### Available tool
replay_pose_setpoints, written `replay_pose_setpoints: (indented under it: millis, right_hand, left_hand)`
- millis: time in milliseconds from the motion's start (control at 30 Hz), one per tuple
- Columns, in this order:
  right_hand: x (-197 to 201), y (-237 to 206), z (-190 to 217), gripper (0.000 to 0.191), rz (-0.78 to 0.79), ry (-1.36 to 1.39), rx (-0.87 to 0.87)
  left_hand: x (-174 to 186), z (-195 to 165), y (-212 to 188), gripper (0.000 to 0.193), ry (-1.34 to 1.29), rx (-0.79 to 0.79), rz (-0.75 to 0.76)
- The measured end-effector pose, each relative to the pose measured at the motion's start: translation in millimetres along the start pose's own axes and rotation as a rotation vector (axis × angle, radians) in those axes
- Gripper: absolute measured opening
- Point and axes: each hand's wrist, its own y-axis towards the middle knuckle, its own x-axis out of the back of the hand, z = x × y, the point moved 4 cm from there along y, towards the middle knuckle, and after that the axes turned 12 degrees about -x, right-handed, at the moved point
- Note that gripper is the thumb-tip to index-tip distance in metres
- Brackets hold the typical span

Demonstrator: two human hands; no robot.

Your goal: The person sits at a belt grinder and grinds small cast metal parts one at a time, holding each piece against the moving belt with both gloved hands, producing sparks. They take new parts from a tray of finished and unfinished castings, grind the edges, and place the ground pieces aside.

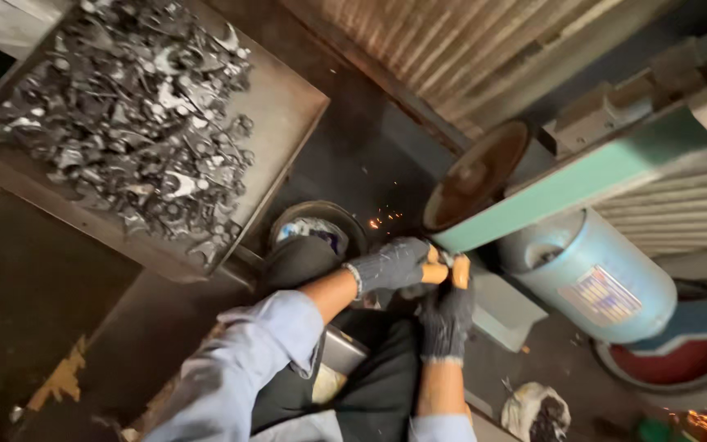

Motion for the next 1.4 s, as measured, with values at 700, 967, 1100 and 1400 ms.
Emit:
replay_pose_setpoints:
  millis: [700, 967, 1100, 1400]
  right_hand:
    - [-119.1, -114.7, -12.6, 0.059, 0.029, -0.796, 0.149]
    - [-79.3, -145.0, -3.7, 0.028, 0.883, 0.498, -0.109]
    - [-57.1, -113.2, -2.2, 0.032, 0.588, 0.103, -0.233]
    - [-59.3, -8.4, -37.5, 0.039, 0.072, 0.448, -0.617]
  left_hand:
    - [66.1, 8.7, -91.1, 0.043, 0.241, -0.025, -0.3]
    - [-8.5, 1.0, -110.2, 0.03, -0.393, 0.207, -0.303]
    - [1.0, -12.6, -82.7, 0.035, -0.175, 0.388, -0.061]
    - [-9.2, -1.6, -5.9, 0.03, 0.523, 0.114, -0.372]
